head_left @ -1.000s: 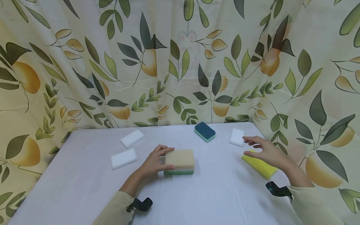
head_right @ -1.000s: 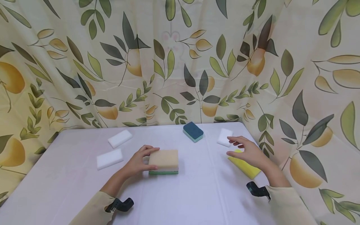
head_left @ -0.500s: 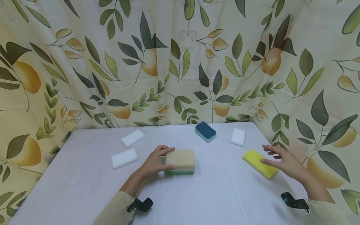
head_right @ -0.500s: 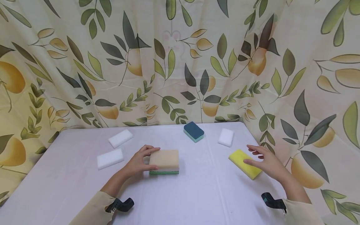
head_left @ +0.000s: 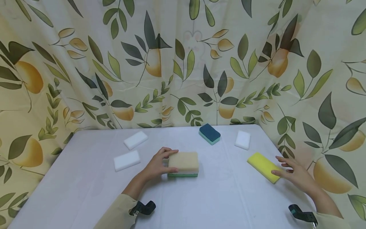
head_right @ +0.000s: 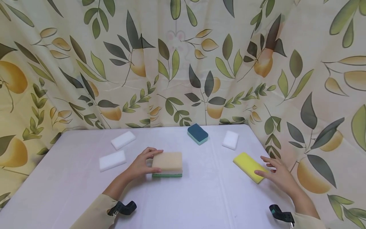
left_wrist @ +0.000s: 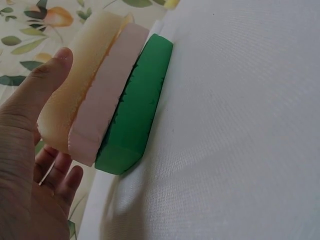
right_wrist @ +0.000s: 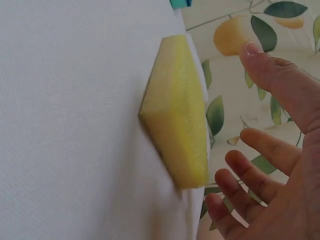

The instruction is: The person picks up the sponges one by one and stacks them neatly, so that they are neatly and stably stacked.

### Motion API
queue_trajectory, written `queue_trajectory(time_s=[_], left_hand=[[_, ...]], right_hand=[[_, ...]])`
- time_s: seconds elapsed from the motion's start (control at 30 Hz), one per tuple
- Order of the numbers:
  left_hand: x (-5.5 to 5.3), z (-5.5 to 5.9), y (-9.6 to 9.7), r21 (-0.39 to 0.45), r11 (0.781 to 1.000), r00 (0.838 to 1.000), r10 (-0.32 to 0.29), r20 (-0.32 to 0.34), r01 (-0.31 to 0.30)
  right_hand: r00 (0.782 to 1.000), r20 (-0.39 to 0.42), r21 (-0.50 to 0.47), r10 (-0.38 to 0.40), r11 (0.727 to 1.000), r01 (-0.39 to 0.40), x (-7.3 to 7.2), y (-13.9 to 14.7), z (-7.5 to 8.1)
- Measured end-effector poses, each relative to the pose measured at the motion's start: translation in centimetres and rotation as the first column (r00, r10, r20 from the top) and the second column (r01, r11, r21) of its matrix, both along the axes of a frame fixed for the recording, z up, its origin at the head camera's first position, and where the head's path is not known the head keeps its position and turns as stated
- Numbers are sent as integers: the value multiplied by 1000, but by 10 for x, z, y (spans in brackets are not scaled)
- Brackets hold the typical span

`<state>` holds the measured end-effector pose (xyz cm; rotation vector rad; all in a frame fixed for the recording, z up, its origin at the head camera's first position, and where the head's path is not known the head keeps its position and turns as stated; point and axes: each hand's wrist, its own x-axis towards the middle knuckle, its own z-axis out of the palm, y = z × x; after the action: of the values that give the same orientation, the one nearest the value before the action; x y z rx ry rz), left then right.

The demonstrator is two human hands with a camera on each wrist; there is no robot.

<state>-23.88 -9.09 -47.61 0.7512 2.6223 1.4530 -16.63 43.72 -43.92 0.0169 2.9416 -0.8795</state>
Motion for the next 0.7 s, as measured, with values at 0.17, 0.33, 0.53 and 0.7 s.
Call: queue_trajectory(time_s=[0.17,0.33,0.53,0.7], left_hand=[[0,0,0,-4,1000,1000,3,1,-3],[1,1,0,-8,1000,1000,7,-2,-7],[2,2,1,-16,1000,1000,13,0,-13],[2,2,1,-16,1000,1000,15,5,-15]], right_hand=[[999,24,-9,-28,1000,29,1,6,-13],[998,48,5,-50,999,50,-1,8,-22],[998,34,31,-49,998,48,-1,5,-26],[999,17,49,-36,998,35,-2,3,-27]])
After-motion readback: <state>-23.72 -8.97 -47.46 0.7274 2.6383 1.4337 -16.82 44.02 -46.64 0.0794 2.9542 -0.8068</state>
